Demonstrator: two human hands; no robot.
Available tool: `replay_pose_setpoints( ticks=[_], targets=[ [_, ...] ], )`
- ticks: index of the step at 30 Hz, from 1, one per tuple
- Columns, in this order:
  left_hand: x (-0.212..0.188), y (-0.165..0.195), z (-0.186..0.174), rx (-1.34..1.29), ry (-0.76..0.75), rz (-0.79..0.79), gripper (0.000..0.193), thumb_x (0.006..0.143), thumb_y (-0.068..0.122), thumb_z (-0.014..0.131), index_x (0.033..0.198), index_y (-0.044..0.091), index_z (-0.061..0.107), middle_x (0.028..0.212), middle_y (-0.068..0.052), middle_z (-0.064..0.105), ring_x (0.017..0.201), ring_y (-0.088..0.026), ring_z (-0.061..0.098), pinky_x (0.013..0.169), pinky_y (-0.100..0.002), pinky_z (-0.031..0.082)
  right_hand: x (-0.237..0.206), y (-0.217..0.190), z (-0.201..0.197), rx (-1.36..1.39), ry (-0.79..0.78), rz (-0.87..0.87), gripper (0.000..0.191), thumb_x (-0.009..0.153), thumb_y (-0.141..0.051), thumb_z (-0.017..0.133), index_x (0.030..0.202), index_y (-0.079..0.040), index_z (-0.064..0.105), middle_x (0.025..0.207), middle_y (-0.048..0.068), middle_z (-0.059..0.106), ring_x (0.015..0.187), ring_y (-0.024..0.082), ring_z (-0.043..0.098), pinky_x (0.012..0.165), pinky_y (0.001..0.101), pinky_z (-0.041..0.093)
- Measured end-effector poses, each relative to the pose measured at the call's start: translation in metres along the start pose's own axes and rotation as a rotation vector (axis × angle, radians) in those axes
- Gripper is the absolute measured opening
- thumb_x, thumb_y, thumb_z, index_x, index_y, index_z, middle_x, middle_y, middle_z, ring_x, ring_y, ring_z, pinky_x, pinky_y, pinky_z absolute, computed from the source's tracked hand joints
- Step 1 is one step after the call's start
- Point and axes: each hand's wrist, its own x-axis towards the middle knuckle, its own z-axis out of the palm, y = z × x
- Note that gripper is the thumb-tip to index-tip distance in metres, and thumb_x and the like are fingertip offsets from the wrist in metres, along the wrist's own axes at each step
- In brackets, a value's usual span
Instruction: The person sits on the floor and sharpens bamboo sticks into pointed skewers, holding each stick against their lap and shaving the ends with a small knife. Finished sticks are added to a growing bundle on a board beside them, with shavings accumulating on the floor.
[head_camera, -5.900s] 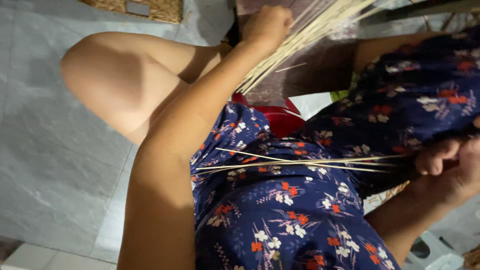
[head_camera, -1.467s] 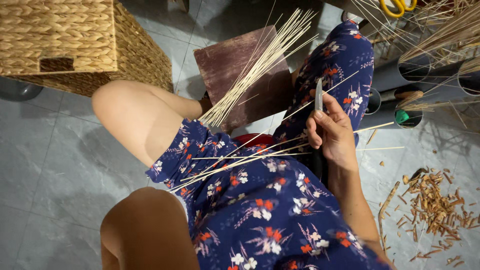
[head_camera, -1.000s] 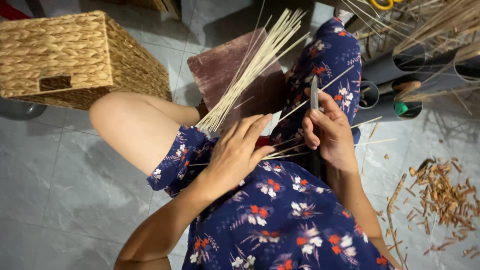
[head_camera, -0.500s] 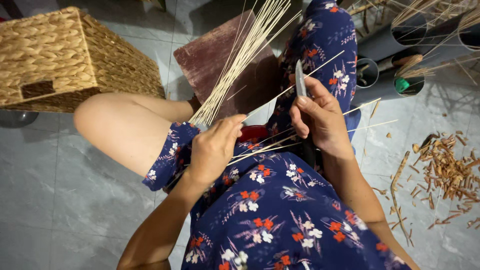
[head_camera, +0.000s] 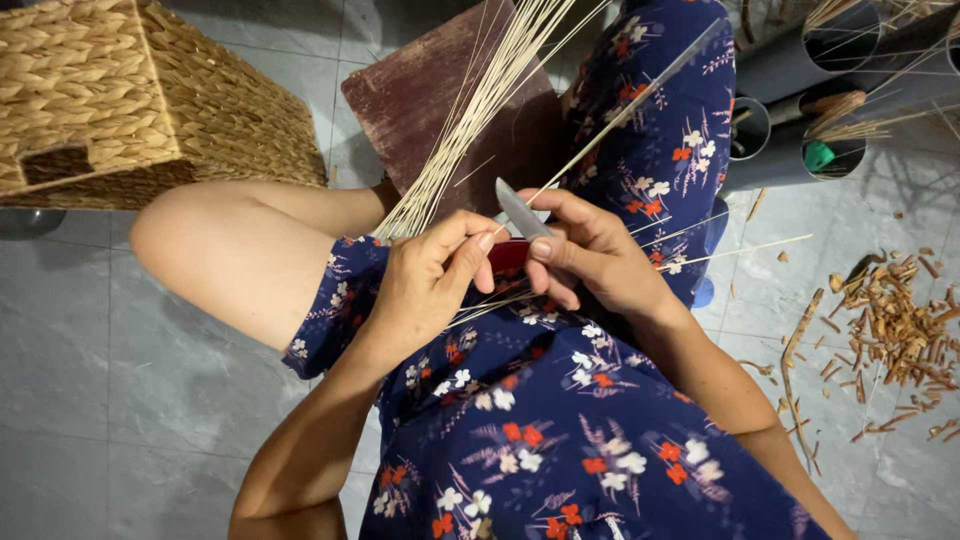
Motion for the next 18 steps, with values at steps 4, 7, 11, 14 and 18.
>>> replay_pose_setpoints(
  ticks=[4, 7, 11, 14, 18],
  targets=[
    [-0.005, 0.004, -0.003, 0.037, 0.006, -0.031, 0.018, 0.107, 0.016, 0.056, 0.109, 0.006, 0.071, 0.068, -0.001, 0.069, 0.061, -0.004, 0.066, 0.055, -0.023, 0.05, -0.004, -0.001, -0.004, 0.061, 0.047, -0.046, 0.041, 0.104, -0.009, 0.058, 0.144, -0.002, 0.049, 0.076, 0.011, 0.066, 0.047, 0.008, 0.049, 0.044, 0.0205, 0.039],
    [-0.01, 0.007, -0.007, 0.011, -0.005, -0.013, 0.016, 0.106, 0.013, 0.056, 0.108, 0.005, 0.069, 0.072, -0.001, 0.07, 0.063, -0.004, 0.067, 0.057, -0.022, 0.053, -0.006, -0.002, -0.008, 0.087, 0.07, -0.085, 0.04, 0.104, -0.01, 0.059, 0.143, -0.002, 0.052, 0.074, 0.011, 0.065, 0.046, 0.008, 0.047, 0.043, 0.0206, 0.038],
    [-0.014, 0.011, -0.014, 0.022, -0.035, -0.052, 0.015, 0.105, 0.013, 0.057, 0.106, 0.005, 0.07, 0.068, -0.001, 0.069, 0.06, -0.004, 0.066, 0.055, -0.022, 0.052, -0.012, -0.007, -0.011, 0.08, 0.145, -0.131, 0.041, 0.102, -0.01, 0.061, 0.141, -0.002, 0.053, 0.074, 0.011, 0.064, 0.044, 0.008, 0.045, 0.041, 0.021, 0.036],
    [-0.02, 0.015, -0.021, 0.034, -0.049, -0.069, 0.016, 0.105, 0.012, 0.056, 0.106, 0.006, 0.071, 0.066, -0.001, 0.067, 0.059, -0.005, 0.065, 0.054, -0.022, 0.051, -0.017, -0.014, -0.017, 0.082, 0.183, -0.187, 0.041, 0.102, -0.01, 0.063, 0.141, -0.001, 0.054, 0.074, 0.01, 0.063, 0.045, 0.009, 0.044, 0.042, 0.0215, 0.036],
    [-0.026, 0.018, -0.03, 0.063, -0.072, -0.105, 0.017, 0.104, 0.012, 0.056, 0.106, 0.006, 0.072, 0.063, -0.001, 0.064, 0.058, -0.005, 0.063, 0.052, -0.023, 0.05, -0.022, -0.02, -0.023, 0.108, 0.208, -0.239, 0.043, 0.102, -0.01, 0.064, 0.142, 0.0, 0.054, 0.074, 0.01, 0.062, 0.045, 0.01, 0.044, 0.041, 0.021, 0.035]
  ],
)
